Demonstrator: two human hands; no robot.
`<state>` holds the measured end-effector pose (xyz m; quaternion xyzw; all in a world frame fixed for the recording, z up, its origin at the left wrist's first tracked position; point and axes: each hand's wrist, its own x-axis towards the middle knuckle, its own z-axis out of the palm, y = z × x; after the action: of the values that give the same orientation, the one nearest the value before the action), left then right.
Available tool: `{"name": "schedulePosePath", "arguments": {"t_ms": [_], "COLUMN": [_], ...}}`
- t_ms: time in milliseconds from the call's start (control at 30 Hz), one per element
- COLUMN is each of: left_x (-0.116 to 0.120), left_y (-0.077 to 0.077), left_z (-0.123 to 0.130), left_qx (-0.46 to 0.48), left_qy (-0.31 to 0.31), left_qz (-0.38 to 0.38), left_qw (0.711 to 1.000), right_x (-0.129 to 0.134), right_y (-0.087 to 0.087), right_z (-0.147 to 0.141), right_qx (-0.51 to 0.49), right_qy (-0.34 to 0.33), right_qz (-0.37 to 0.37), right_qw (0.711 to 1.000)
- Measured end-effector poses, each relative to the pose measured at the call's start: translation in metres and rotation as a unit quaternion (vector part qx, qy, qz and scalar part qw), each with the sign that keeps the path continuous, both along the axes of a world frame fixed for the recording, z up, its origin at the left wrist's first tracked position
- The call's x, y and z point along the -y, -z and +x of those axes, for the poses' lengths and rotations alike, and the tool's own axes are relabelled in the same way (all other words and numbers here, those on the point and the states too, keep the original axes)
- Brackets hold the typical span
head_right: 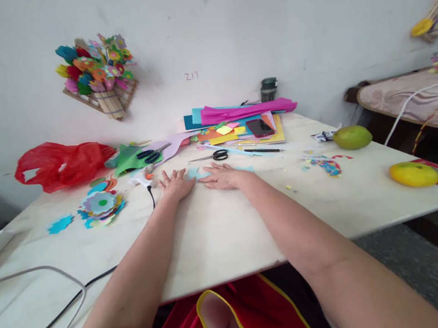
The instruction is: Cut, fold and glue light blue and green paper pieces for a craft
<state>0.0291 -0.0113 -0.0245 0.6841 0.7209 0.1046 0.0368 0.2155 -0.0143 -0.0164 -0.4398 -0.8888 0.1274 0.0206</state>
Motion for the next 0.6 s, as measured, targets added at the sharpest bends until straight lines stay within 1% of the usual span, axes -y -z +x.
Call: {"name": "schedulePosePath", "arguments": {"t_ms": [200, 367, 533, 600], "left_x": [-0.0007, -0.0017, 0.0006, 0.0025], "left_y": [0.0007, 0.0003, -0.0036, -0.0056], "left_z": [-0.0033, -0.0066, -0.0093, -0.0102], "left_qx": [0.005, 0.019, 0.016, 0.002], "left_qy": [0.014, 0.024, 0.013, -0.005], "left_qz": [-0.008, -0.017, -0.016, 0.012], "left_qw": [1.0, 0.999, 1.0, 1.0], "right_x": [0.0022, 0.0035, 0.0063, 0.0067], "right_y": [0.0009, 0.0005, -0.0025, -0.0031], "right_z": [0.0006, 0.0006, -0.0008, -0.0009], "right_qx": [-0.012, -0.015, -0.008, -0.01], "right_qy": [0.015, 0.014, 0.02, 0.02], "right_qz": [-0.008, -0.01, -0.022, -0.025], "right_qw": [1.0, 1.0, 1.0, 0.999]}}
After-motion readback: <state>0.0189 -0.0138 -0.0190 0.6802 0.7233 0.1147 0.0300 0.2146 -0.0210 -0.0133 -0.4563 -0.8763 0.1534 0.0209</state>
